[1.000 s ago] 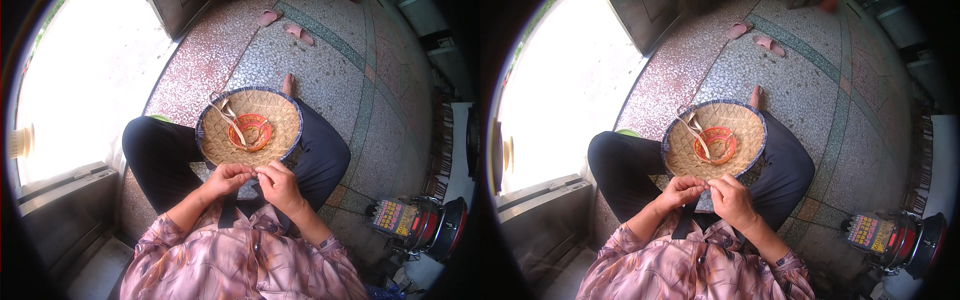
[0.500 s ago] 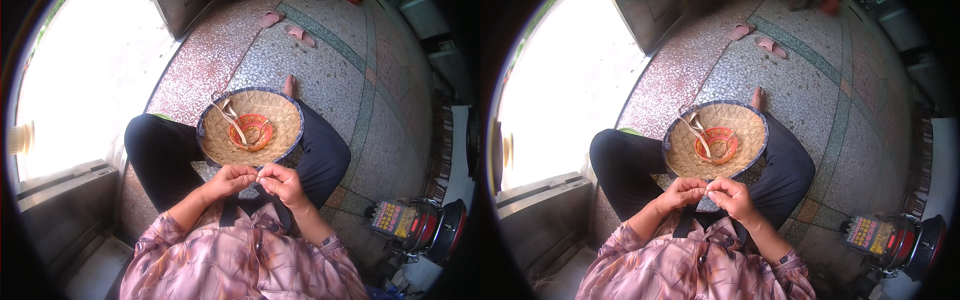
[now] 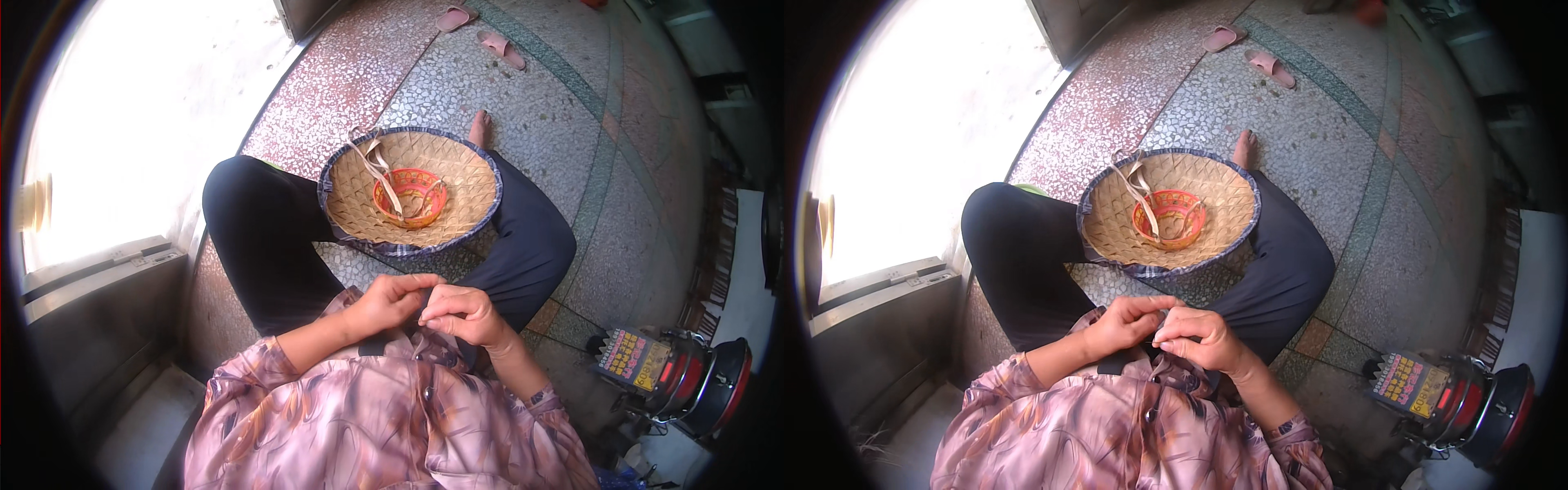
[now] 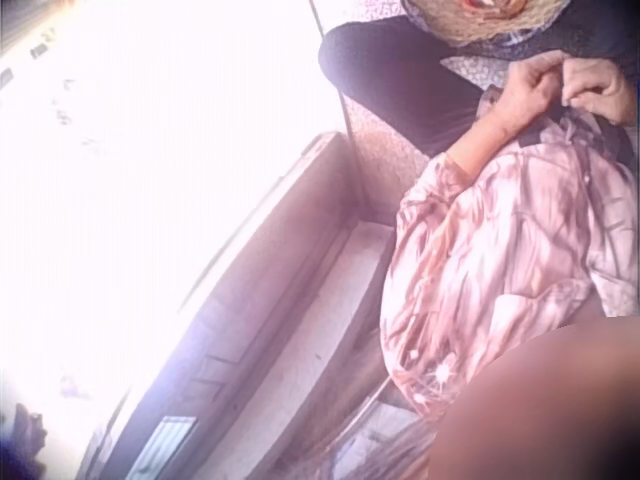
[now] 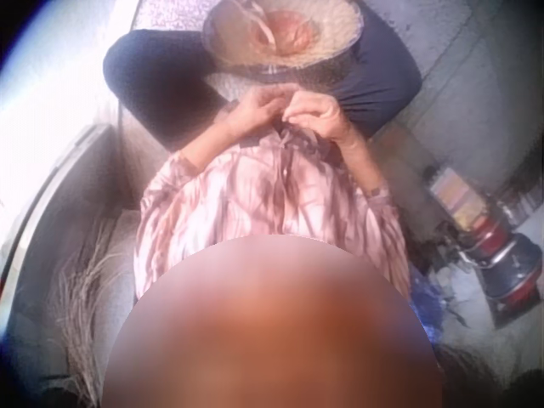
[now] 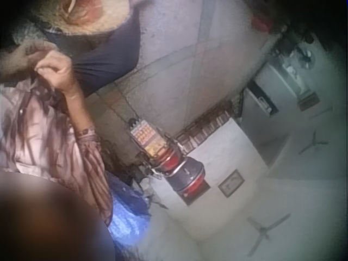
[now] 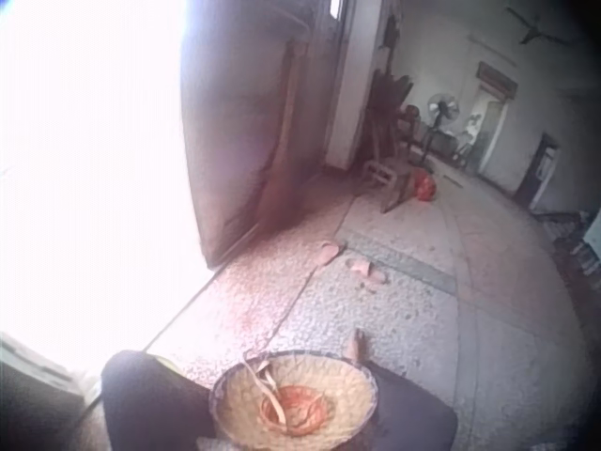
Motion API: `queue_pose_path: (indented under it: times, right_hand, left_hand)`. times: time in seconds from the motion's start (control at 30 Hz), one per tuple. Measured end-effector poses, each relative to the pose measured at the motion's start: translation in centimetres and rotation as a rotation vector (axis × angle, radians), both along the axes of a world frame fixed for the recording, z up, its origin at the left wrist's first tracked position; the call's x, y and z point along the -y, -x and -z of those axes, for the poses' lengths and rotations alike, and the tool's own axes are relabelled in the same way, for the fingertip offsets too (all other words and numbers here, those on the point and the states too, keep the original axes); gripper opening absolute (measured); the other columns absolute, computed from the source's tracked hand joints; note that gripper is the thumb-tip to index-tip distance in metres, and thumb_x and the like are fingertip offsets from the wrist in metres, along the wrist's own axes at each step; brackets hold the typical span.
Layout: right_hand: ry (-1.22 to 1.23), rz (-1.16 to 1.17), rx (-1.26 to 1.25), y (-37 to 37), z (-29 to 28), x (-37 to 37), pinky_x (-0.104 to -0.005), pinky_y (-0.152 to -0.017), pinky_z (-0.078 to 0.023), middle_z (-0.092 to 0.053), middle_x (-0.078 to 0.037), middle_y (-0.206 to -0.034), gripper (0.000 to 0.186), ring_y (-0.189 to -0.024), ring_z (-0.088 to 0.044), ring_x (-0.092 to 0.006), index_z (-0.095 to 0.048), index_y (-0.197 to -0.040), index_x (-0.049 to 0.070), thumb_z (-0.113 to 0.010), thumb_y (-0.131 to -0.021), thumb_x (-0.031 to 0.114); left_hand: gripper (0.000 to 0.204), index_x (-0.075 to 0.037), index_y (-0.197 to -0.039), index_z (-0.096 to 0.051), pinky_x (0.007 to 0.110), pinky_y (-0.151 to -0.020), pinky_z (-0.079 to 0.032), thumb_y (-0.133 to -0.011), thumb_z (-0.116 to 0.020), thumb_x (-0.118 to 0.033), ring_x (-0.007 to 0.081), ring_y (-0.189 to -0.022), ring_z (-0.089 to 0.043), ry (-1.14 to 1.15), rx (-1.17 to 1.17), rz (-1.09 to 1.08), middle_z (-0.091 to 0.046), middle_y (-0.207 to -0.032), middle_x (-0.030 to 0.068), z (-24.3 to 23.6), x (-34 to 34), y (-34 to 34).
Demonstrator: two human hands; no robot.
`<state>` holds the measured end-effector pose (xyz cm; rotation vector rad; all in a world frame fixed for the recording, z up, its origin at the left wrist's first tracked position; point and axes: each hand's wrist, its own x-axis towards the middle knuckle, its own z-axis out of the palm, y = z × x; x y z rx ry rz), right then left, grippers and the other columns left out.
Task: The recorder is repairing a woven conical hat by sewing a blue fabric border around the edge using a needle and thread.
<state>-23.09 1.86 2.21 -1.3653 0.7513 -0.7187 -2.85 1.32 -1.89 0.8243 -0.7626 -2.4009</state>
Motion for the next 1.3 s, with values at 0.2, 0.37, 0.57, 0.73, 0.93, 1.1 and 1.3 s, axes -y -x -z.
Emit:
queue_pose_path:
  times: [0.2, 0.37, 0.57, 0.73, 0.93, 1.1, 1.3]
  right_hand:
    - [-0.566, 0.224, 0.413, -0.2, 0.6, -1.3, -0.0248, -0.061, -0.042, -0.060, -0.008, -0.084, 0.007, -0.066, -0.052, -0.0130, -0.067, -0.088, -0.004, -0.066, -0.086, 0.003]
    - [-0.665, 0.363, 0.611, -0.5, 0.7, -0.1, -0.0224, -0.058, -0.039, -0.057, -0.006, -0.081, 0.012, -0.064, -0.051, -0.0115, -0.066, -0.094, -0.005, -0.065, -0.088, 0.006]
    - [-0.664, 0.371, 0.397, -0.4, 0.0, 2.1, -0.0243, -0.055, -0.039, -0.057, -0.007, -0.078, 0.012, -0.061, -0.050, -0.0122, -0.066, -0.093, -0.005, -0.064, -0.087, 0.005]
    - [-0.665, 0.344, 0.212, -0.7, -1.0, 4.3, -0.0216, -0.056, -0.040, -0.059, -0.003, -0.070, 0.015, -0.061, -0.050, -0.0094, -0.067, -0.094, -0.004, -0.066, -0.087, 0.009]
    - [-0.662, 0.254, 0.118, -1.7, -1.2, 5.7, -0.0163, -0.051, -0.036, -0.058, 0.002, -0.071, 0.018, -0.058, -0.049, -0.0032, -0.068, -0.095, -0.001, -0.066, -0.087, 0.015]
    - [-0.690, 0.277, 0.076, -2.0, -1.1, 7.2, -0.0174, -0.048, -0.036, -0.059, 0.001, -0.070, 0.018, -0.055, -0.049, -0.0042, -0.068, -0.094, -0.002, -0.067, -0.086, 0.014]
    - [-0.583, 0.284, -0.070, -2.0, -0.6, 7.2, -0.0181, -0.048, -0.036, -0.059, 0.001, -0.068, 0.015, -0.055, -0.049, -0.0043, -0.068, -0.092, -0.002, -0.067, -0.086, 0.012]
  left_hand:
    - [0.026, -0.001, -0.101, -0.067, 0.040, -0.068, -0.055, -0.077, -0.058, 0.001, 0.0363, -0.077, -0.068, 1.021, 0.458, -0.081, -0.068, -0.085, 0.0191, 1.2, 0.2, 0.4]
    - [0.020, -0.002, -0.099, -0.066, 0.037, -0.062, -0.054, -0.081, -0.057, -0.003, 0.0317, -0.068, -0.068, 0.776, 0.417, -0.103, -0.066, -0.075, 0.0178, 0.0, 0.5, 0.4]
    - [0.017, -0.003, -0.104, -0.064, 0.027, -0.051, -0.043, -0.089, -0.057, -0.007, 0.0085, -0.051, -0.051, 0.523, 0.505, -0.078, -0.056, -0.059, 0.0045, -1.7, 1.1, -0.7]
    - [0.022, -0.004, -0.114, -0.061, 0.024, -0.049, -0.038, -0.093, -0.062, -0.010, 0.0033, -0.053, -0.046, 0.534, 0.479, -0.210, -0.053, -0.059, -0.0009, -1.1, 1.5, -1.1]
    - [0.020, -0.003, -0.114, -0.064, 0.019, -0.060, -0.042, -0.096, -0.061, -0.010, 0.0005, -0.070, -0.048, 0.572, 0.373, -0.366, -0.063, -0.079, -0.0004, -0.3, 1.7, -0.1]
    - [0.019, 0.001, -0.110, -0.065, 0.018, -0.065, -0.043, -0.096, -0.061, -0.012, 0.0016, -0.075, -0.050, 0.159, 0.270, -0.290, -0.063, -0.087, -0.0028, -0.6, 2.1, -1.0]
    - [0.016, 0.000, -0.106, -0.064, 0.017, -0.060, -0.039, -0.097, -0.061, -0.013, 0.0010, -0.069, -0.048, 0.134, 0.285, -0.337, -0.060, -0.081, -0.0058, 0.6, 1.7, -1.0]
